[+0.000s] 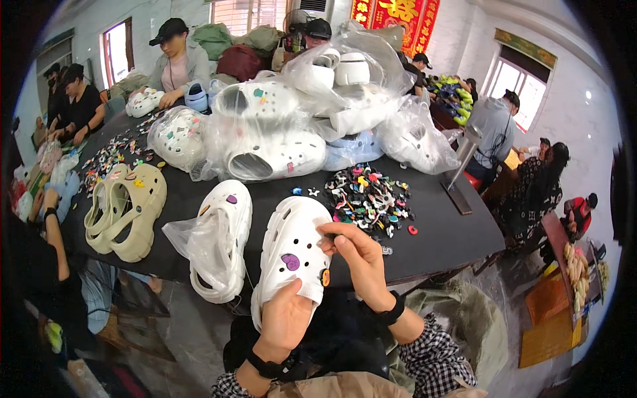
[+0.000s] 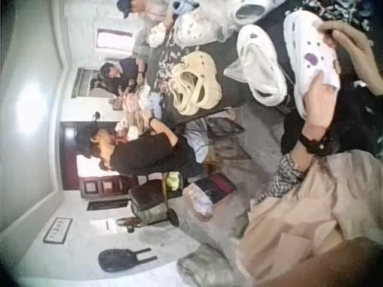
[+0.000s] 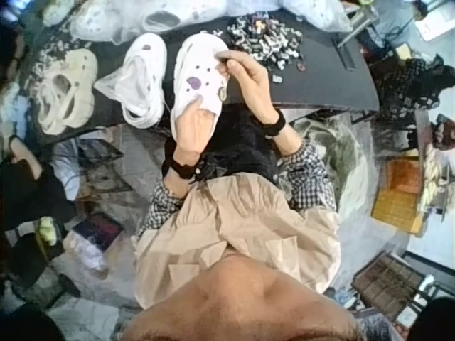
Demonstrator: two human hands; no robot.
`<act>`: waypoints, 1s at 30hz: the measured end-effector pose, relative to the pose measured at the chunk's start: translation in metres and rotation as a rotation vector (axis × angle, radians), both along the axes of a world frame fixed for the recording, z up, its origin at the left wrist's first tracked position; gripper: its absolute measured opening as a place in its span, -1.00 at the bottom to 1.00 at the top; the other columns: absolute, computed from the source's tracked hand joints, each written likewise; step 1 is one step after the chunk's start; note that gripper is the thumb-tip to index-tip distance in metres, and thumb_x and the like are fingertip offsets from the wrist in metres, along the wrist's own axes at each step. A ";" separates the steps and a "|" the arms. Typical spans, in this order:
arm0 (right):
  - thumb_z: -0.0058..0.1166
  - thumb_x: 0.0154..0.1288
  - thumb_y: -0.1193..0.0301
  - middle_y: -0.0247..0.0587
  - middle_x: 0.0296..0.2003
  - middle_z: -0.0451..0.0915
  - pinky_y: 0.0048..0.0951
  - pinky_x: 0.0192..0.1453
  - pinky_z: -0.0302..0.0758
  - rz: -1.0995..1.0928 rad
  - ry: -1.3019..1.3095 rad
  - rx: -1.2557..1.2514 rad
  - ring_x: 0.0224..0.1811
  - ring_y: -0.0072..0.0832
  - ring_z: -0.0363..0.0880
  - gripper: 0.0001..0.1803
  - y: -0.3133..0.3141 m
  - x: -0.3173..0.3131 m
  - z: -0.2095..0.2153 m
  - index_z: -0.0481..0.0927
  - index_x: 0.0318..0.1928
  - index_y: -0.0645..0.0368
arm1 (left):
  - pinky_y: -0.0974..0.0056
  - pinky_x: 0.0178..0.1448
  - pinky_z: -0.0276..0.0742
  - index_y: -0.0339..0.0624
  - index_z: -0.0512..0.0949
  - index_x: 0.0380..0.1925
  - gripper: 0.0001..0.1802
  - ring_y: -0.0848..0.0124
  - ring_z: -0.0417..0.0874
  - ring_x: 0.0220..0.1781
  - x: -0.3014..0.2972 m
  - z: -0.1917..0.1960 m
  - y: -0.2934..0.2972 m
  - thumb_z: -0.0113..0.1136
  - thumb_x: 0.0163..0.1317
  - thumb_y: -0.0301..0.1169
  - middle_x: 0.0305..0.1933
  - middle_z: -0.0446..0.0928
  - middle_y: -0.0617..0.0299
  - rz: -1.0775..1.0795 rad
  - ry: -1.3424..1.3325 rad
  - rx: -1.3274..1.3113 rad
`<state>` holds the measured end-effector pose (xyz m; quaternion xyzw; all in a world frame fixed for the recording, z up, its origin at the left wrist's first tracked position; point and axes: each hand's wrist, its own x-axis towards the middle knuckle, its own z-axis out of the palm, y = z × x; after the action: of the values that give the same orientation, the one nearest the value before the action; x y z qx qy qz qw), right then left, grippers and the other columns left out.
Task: Applying decorative charms to plastic clog-style shoes.
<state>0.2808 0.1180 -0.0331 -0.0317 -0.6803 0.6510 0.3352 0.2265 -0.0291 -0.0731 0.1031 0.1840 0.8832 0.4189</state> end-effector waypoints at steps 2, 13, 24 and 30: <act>-0.04 0.50 0.50 -0.26 0.06 0.50 -0.60 -0.08 0.44 -0.036 0.007 0.153 -0.24 -0.68 0.45 -0.73 -0.001 -0.001 -0.007 0.67 0.06 0.28 | 0.10 0.44 0.33 -0.27 0.25 0.36 -0.49 0.25 0.41 0.40 0.000 -0.006 0.003 -0.03 0.41 -0.53 0.35 0.40 0.10 0.016 -0.025 0.037; 0.16 0.24 0.68 -0.22 -0.20 0.58 -0.51 -0.15 0.48 -0.291 0.080 0.812 -0.23 -0.44 0.56 -0.73 -0.005 -0.012 0.015 0.69 -0.04 0.25 | 0.12 0.38 0.41 -0.26 0.40 0.23 -0.58 0.28 0.54 0.26 -0.013 -0.026 0.006 0.03 0.37 -0.56 0.20 0.54 0.13 0.006 -0.091 0.058; 0.28 0.12 0.56 -0.26 -0.20 0.66 -0.32 -0.19 0.55 -0.293 0.184 1.135 -0.25 -0.31 0.63 -0.81 0.004 -0.014 0.009 0.69 -0.20 0.20 | 0.21 0.33 0.42 -0.27 0.50 0.08 -0.71 0.37 0.57 0.17 -0.012 -0.037 0.008 0.07 0.38 -0.53 0.07 0.60 0.17 -0.017 -0.091 0.054; 0.23 0.03 0.50 -0.24 -0.17 0.66 -0.31 -0.11 0.57 -0.249 0.131 1.326 -0.19 -0.32 0.66 -0.73 0.004 -0.010 0.022 0.69 -0.18 0.20 | 0.23 0.30 0.40 -0.28 0.51 0.00 -0.78 0.40 0.56 0.10 -0.012 -0.041 0.008 0.04 0.41 -0.48 0.01 0.58 0.19 -0.018 -0.091 0.053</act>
<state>0.2709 0.1218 -0.0115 0.1418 -0.9054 0.0530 0.3968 0.2146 -0.0216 -0.1136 0.0758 0.1402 0.8877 0.4320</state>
